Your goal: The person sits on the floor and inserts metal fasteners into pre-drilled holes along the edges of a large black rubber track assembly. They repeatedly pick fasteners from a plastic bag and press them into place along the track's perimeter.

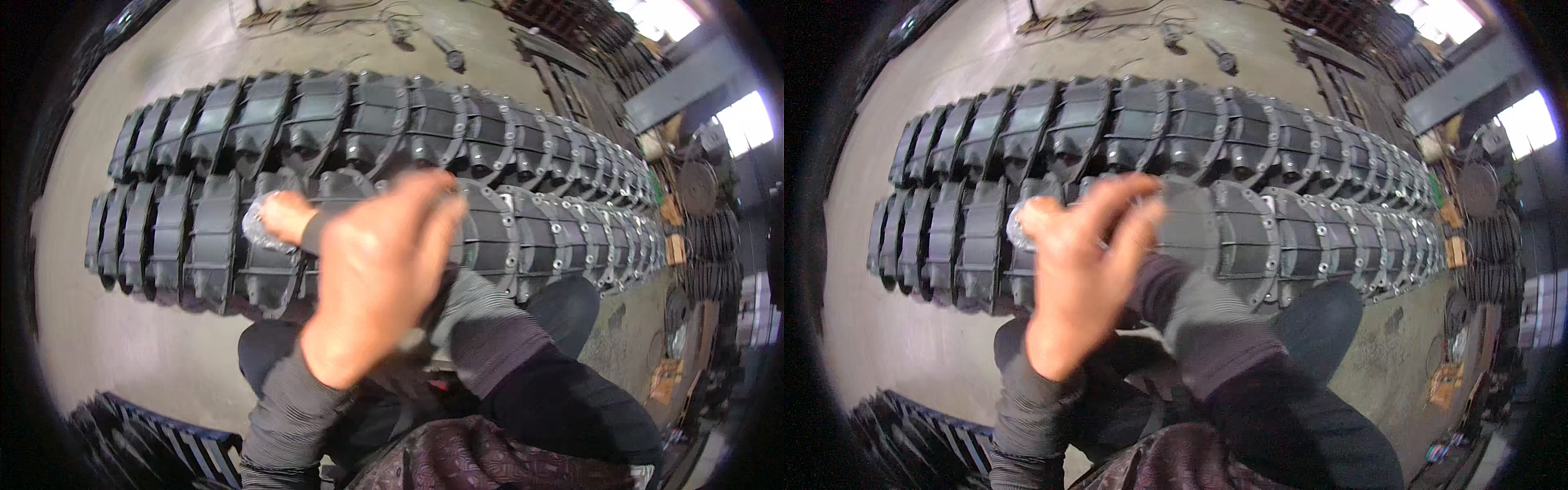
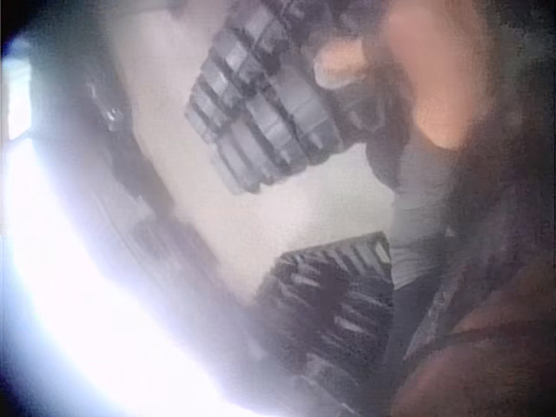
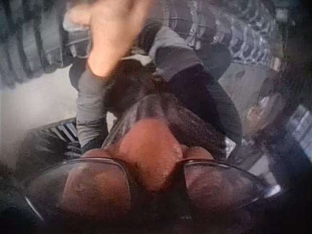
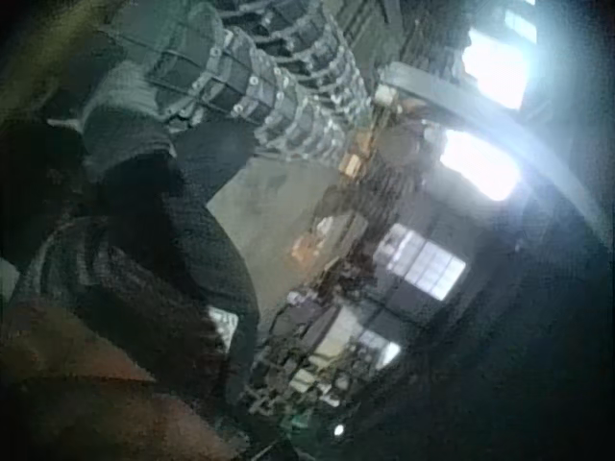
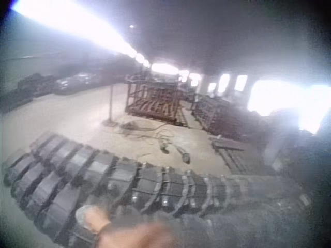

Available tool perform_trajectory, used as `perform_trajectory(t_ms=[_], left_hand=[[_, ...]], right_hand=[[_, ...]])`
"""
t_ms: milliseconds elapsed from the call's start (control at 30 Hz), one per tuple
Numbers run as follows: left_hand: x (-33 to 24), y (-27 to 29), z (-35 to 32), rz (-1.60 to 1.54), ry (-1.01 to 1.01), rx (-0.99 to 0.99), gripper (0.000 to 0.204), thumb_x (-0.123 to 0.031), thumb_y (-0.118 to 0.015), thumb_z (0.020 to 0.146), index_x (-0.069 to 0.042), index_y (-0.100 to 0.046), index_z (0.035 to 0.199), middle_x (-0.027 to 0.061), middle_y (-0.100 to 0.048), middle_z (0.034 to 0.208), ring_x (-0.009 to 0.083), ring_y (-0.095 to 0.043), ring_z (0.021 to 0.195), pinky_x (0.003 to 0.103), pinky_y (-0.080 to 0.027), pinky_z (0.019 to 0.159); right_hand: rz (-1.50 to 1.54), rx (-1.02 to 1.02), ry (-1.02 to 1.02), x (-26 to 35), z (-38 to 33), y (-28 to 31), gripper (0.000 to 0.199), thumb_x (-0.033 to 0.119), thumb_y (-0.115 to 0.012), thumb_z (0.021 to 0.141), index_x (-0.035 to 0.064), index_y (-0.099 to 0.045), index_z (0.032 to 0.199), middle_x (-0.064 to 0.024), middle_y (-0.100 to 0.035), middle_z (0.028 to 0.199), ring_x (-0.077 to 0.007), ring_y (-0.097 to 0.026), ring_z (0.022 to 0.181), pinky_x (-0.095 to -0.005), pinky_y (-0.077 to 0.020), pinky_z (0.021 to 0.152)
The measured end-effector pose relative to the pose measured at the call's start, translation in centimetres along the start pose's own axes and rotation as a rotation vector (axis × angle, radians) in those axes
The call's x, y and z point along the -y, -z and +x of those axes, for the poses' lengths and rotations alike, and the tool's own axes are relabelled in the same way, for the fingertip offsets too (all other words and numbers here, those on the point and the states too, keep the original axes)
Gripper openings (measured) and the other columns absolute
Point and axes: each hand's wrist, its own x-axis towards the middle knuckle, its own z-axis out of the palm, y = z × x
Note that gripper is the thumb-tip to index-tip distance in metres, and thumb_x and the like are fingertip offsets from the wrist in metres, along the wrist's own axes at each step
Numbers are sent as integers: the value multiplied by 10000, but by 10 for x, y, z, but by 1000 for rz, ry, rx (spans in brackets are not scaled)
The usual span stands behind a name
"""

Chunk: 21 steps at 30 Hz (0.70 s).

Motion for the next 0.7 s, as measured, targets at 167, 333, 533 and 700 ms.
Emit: perform_trajectory(t_ms=[167,333,533,700], left_hand=[[25,9,55,-542,177,-233,199,-166,-654,1031,-1,-739,1102,26,-697,747,45,-623,648,200,-415,535],[75,19,49,-389,444,-308,227,-203,-648,1046,5,-736,1070,30,-685,723,39,-537,588,198,-391,537],[101,28,51,-298,348,-356,270,-250,-657,1045,-2,-752,1096,20,-693,736,34,-536,608,199,-401,550],[102,27,53,-263,319,-358,266,-255,-655,1046,-13,-757,1091,13,-693,735,29,-530,606,200,-400,548]], right_hand=[[136,-286,171,6,12,-32,219,224,-656,868,24,-728,920,-210,-733,1001,-385,-704,951,-484,-551,830],[226,-435,270,-1,20,-53,212,205,-652,857,16,-732,909,-217,-736,972,-386,-708,936,-477,-552,828],[332,-518,322,0,5,-46,203,186,-648,844,12,-736,899,-225,-737,943,-394,-709,919,-473,-552,826],[575,-496,297,2,-29,-1,191,175,-625,861,19,-702,938,-202,-687,907,-404,-672,891,-496,-542,822]])
